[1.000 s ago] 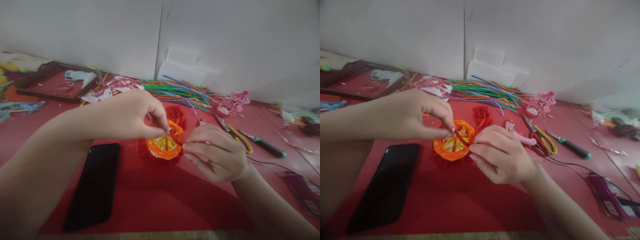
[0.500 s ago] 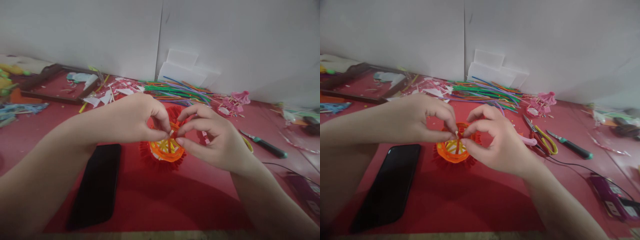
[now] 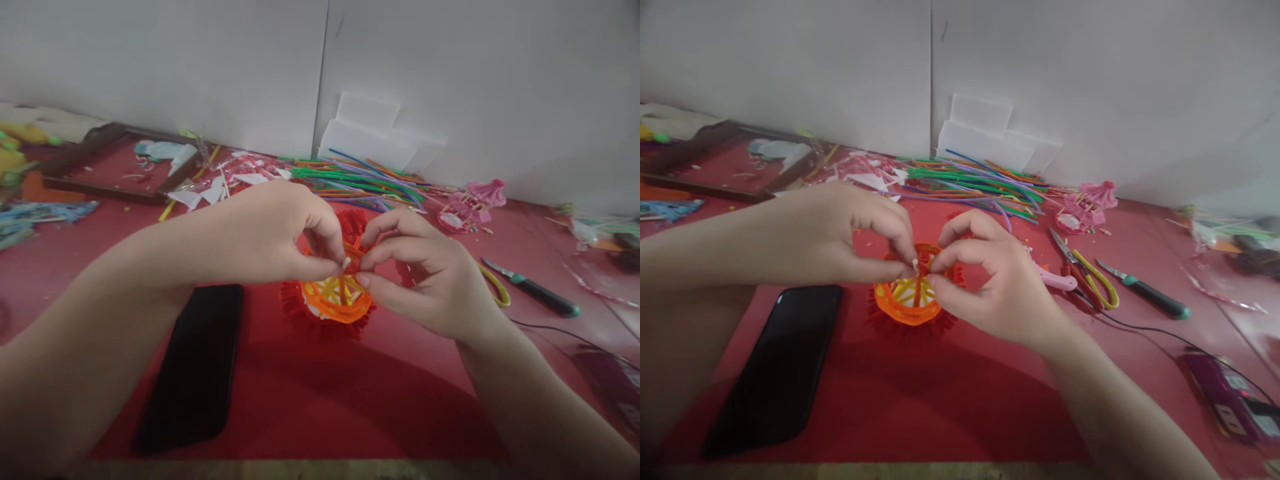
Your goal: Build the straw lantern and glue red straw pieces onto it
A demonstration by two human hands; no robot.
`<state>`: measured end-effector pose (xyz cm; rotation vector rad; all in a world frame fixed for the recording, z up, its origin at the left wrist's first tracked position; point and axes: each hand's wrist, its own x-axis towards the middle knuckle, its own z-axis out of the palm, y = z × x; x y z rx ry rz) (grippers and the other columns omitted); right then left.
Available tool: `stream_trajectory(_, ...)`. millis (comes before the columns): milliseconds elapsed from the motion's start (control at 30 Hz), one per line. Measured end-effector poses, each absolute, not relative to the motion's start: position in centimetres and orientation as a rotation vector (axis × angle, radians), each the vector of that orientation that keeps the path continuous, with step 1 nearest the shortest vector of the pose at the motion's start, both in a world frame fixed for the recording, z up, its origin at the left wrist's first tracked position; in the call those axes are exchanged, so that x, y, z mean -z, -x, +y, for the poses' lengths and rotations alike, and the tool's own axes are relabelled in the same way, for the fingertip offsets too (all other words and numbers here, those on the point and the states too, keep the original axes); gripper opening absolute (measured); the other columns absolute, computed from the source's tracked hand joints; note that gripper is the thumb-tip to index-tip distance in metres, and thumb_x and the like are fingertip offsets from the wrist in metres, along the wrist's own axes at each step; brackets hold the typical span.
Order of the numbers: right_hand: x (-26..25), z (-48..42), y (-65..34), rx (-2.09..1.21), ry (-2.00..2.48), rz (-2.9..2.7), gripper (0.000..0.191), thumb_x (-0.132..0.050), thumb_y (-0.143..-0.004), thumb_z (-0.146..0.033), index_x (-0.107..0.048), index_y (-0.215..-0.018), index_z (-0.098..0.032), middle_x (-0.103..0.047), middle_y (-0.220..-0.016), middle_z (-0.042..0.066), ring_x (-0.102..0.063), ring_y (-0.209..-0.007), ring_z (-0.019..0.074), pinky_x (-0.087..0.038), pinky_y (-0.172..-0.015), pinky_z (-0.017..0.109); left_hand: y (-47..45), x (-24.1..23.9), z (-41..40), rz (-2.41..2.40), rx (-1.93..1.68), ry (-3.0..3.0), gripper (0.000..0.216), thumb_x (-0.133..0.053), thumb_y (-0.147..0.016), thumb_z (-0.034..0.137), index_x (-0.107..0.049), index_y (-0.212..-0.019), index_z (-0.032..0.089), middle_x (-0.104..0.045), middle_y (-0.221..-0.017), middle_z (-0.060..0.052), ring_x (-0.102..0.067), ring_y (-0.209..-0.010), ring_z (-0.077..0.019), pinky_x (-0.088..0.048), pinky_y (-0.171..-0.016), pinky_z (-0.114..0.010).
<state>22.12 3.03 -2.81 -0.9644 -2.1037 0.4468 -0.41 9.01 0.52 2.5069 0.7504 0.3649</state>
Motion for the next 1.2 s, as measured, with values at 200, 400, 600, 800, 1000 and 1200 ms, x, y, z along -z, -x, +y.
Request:
stream_trajectory(200,3.03,3.24,-22.39,-0.567,0.938,-2.093,0.004,-0.07,-0.085,-0.019,-0.069,-0.082,-0.02,-0.06,-0.098,0.004,-0.061,-0.093,0.0157,-0.051,-0.086,0.035,0.43,-0.48,9.03,0.758,-0.366,-2.502,0.012,-0.066,-0.082,0.031,-0.077,-0.083,0.027,-0.075,-0.084,0.003,-0.066,-0.078,-0.0168,-0.046,-0.074,-0.028)
stream_trajectory(400,3.41,3.33,-22.14,-0.633,0.929,-2.066,0.004,-0.07,-0.086,-0.021,-0.07,-0.082,-0.021,-0.059,-0.099,0.004,-0.061,-0.094,0.0168,-0.052,-0.086,0.035,0.42,-0.46,9.12,0.766,-0.352,-2.497,0.014,-0.065,-0.082,0.034,-0.077,-0.083,0.027,-0.075,-0.085,0.002,-0.066,-0.082,-0.0181,-0.048,-0.081,-0.029)
stream_trajectory(600,3.69,3.49,-22.05,-0.675,0.915,-2.033,0.003,-0.071,-0.086,-0.021,-0.07,-0.083,-0.021,-0.06,-0.099,0.004,-0.061,-0.096,0.0181,-0.053,-0.086,0.036,0.4,-0.58,9.19,0.752,-0.338,-2.512,0.014,-0.065,-0.083,0.034,-0.077,-0.083,0.027,-0.075,-0.085,0.002,-0.066,-0.081,-0.0182,-0.048,-0.078,-0.028)
stream_trajectory(800,3.74,3.46,-22.02,-0.695,0.922,-2.032,0.004,-0.07,-0.086,-0.021,-0.071,-0.083,-0.022,-0.06,-0.099,0.004,-0.061,-0.096,0.0181,-0.054,-0.087,0.037,0.4,-0.63,9.08,0.748,-0.344,-2.495,0.014,-0.066,-0.082,0.033,-0.078,-0.085,0.027,-0.076,-0.086,0.001,-0.066,-0.082,-0.019,-0.048,-0.079,-0.029)
stream_trajectory(1000,3.78,3.4,-21.91,-0.708,0.939,-2.021,0.003,-0.071,-0.086,-0.02,-0.071,-0.082,-0.021,-0.059,-0.099,0.004,-0.061,-0.096,0.0176,-0.053,-0.087,0.036,0.33,-0.64,9.09,0.748,-0.36,-2.453,0.012,-0.068,-0.082,0.033,-0.078,-0.084,0.027,-0.075,-0.084,0.002,-0.066,-0.081,-0.0187,-0.047,-0.081,-0.03)
stream_trajectory(1200,3.81,3.33,-21.86,-0.694,0.953,-2.021,0.004,-0.071,-0.086,-0.021,-0.071,-0.082,-0.021,-0.059,-0.098,0.005,-0.061,-0.096,0.0179,-0.053,-0.087,0.037,0.31,-0.68,9.15,0.743,-0.344,-2.468,0.012,-0.067,-0.082,0.032,-0.078,-0.083,0.028,-0.075,-0.084,0.002,-0.066,-0.082,-0.0183,-0.047,-0.08,-0.03)
